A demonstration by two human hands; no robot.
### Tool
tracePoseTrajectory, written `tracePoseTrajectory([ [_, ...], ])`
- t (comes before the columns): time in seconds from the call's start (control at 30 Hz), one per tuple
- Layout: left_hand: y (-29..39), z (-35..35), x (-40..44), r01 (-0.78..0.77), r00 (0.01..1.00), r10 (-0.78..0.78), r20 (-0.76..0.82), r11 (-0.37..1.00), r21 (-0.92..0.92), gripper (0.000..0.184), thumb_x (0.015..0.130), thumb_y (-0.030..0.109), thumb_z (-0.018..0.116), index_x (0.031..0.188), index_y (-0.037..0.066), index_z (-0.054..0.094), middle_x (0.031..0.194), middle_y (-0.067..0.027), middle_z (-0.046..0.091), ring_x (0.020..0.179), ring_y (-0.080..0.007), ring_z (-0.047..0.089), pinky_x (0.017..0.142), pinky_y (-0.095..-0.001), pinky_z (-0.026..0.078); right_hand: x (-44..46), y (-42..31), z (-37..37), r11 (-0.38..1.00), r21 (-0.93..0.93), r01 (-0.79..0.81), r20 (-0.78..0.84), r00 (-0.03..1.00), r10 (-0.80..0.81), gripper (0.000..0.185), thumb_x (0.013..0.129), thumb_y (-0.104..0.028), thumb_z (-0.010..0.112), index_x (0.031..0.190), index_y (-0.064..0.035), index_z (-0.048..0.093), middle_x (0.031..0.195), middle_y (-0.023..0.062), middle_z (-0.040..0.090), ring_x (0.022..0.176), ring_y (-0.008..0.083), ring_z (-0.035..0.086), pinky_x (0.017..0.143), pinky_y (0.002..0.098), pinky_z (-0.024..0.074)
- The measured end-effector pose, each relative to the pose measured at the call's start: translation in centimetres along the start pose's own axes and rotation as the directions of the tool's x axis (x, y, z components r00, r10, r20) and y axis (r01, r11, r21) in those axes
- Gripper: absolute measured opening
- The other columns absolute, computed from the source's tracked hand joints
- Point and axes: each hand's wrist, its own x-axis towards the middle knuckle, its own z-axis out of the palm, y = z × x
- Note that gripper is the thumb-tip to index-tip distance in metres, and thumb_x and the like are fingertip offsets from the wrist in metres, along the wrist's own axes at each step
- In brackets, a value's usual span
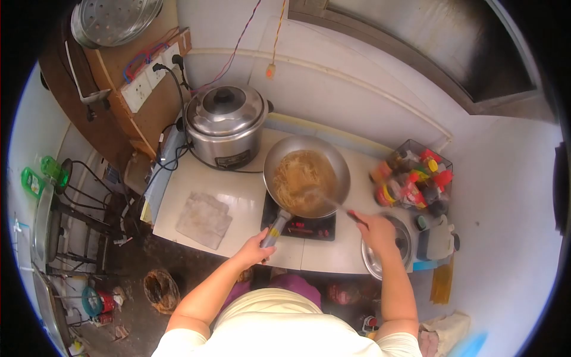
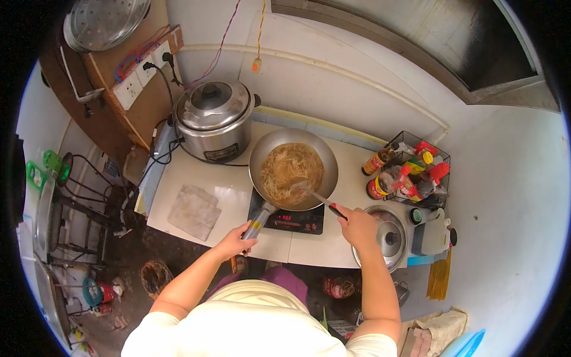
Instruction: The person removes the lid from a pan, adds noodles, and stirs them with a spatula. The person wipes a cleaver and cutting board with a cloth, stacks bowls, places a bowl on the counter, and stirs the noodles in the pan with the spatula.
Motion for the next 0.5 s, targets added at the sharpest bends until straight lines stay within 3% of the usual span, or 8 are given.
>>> tracePoseTrajectory([
  [0.13,0.2,0.0,-0.1,0.019,0.999,-0.019,0.026,1.0,0.012,0.075,0.081,0.009,0.062,0.141,-0.001,0.018,0.08,-0.0072,0.052,0.059,-0.0129,0.053,0.048,-0.0266,0.046,1.2,-1.7,2.1,0.988,-0.079,-0.135,-0.051,0.99,0.131,0.033,0.083,-0.026,0.058,0.115,-0.0252,0.059,0.077,0.0135,0.058,0.072,0.0314,0.061,0.061,0.0426,0.048],
  [0.23,0.5,0.1,-0.3,0.027,0.999,-0.027,0.022,1.0,0.015,0.075,0.081,0.01,0.063,0.141,0.0,0.019,0.082,-0.0075,0.052,0.059,-0.0128,0.053,0.048,-0.0266,0.046,1.5,-3.1,3.4,0.988,0.018,-0.153,-0.116,0.981,0.154,0.031,0.083,-0.028,0.059,0.114,-0.0239,0.06,0.077,0.0133,0.058,0.071,0.0312,0.061,0.06,0.0428,0.0473],
  [0.5,0.7,-0.2,-0.3,0.039,0.999,-0.04,0.015,0.998,0.039,0.077,0.08,0.011,0.065,0.141,0.0,0.02,0.083,-0.0076,0.052,0.058,-0.0125,0.052,0.047,-0.0264,0.046,-2.0,-1.7,-4.6,1.0,0.023,0.011,-0.02,1.0,-0.011,0.032,0.079,-0.026,0.062,0.112,-0.0252,0.062,0.074,0.0124,0.057,0.07,0.0317,0.06,0.061,0.0435,0.0466],
])
